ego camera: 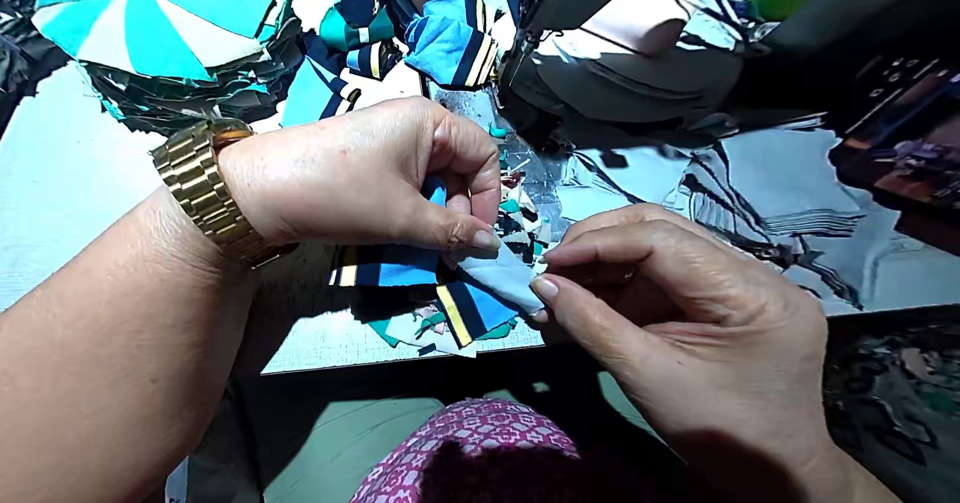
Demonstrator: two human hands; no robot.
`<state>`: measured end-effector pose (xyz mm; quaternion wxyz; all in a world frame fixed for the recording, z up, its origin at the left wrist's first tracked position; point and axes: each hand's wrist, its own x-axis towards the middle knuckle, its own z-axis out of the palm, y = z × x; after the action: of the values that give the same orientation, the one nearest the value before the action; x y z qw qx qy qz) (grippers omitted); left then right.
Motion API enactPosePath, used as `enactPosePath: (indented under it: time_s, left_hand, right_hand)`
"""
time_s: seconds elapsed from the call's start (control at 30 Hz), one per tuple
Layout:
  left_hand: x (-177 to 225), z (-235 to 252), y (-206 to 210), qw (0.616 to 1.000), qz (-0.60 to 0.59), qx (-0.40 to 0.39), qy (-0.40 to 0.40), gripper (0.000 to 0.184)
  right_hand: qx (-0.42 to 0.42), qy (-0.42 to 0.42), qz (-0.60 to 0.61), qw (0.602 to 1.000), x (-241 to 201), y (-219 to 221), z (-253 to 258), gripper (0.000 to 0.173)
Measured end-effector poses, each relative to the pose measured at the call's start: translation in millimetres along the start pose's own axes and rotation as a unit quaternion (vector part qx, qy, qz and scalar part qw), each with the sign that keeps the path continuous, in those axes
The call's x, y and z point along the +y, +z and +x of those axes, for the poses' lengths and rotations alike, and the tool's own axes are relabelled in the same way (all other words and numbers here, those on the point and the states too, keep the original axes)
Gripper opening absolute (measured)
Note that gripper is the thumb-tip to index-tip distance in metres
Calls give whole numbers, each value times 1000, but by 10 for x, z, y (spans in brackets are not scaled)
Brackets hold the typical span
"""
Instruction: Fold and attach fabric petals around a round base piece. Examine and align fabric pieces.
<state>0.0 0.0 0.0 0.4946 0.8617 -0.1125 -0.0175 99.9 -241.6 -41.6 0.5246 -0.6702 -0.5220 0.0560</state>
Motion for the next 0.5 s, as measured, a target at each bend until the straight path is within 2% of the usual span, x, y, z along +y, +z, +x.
enactPosePath:
  time_s: [0.27,0.43,0.5]
  left_hand:
    - [-58,42,94,991,130,37,11,13]
    - [-52,34,82,985,166,52,11,20]
    - [-37,14,54,979,189,69,14,23]
  right_hand:
    - [-17,-71,-157,985,105,70,13,12]
    - [-36,-57,-140,988,70,-107,74,8]
    - [-42,-76,-131,988,31,-150,85,9]
